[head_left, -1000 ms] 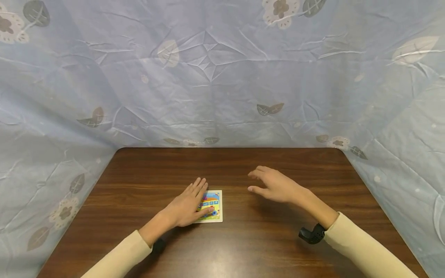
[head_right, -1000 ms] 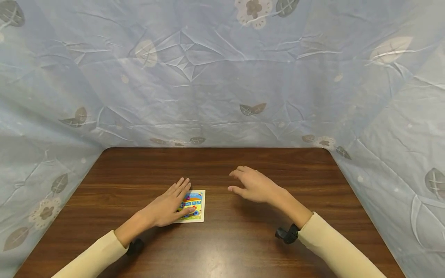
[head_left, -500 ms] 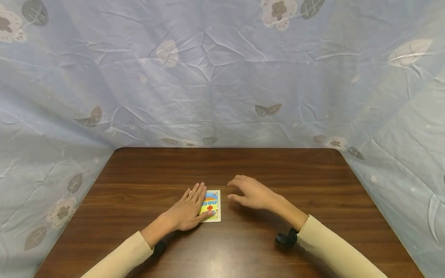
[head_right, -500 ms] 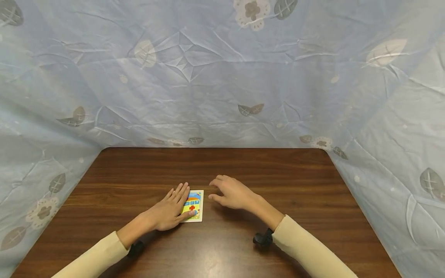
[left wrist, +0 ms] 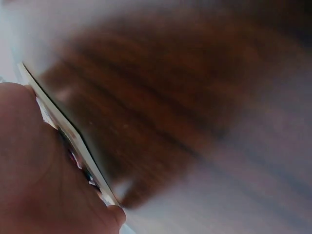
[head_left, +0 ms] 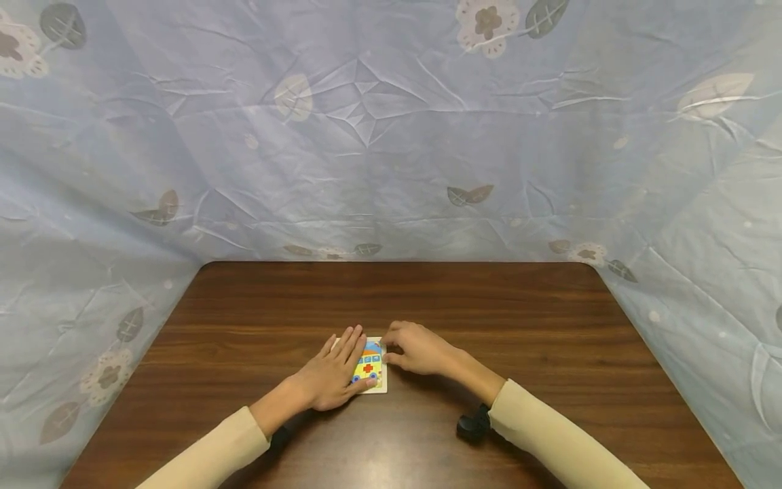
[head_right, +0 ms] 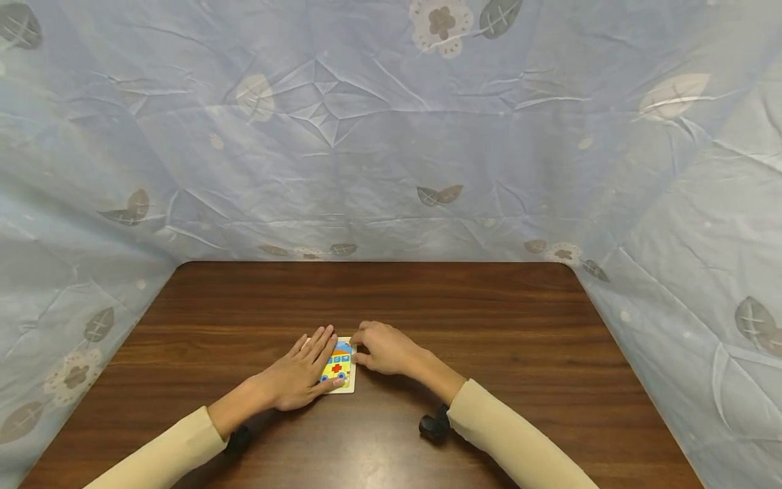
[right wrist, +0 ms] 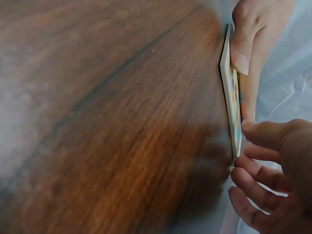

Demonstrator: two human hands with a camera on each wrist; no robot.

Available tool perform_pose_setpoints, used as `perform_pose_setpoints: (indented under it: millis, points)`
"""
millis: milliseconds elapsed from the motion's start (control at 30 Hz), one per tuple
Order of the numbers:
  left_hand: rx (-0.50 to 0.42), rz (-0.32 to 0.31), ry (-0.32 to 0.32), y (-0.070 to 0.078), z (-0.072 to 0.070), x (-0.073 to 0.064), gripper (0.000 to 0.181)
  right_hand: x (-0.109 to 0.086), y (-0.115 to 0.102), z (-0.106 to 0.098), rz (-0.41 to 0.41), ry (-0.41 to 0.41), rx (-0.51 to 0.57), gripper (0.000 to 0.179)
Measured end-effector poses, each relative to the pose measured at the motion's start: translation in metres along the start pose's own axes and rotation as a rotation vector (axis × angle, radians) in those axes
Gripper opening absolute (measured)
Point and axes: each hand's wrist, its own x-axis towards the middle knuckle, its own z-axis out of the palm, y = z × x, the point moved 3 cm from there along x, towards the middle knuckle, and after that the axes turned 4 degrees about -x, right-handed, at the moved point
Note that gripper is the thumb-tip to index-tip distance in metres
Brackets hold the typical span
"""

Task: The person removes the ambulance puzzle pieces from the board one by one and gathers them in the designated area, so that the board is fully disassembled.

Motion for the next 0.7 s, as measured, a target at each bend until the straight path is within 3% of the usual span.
perform_pose_setpoints:
  millis: [367,700]
  points:
    - [0.044,-0.002,0.008,0.003,0.000,-0.001,0.093,0.007,0.002,0.008,0.026,-0.004,-0.028,0.029]
    - [0.053,0.000,0.021,0.000,0.000,0.000,0.093,0.015,0.000,0.009,0.130,-0.006,0.071,0.028]
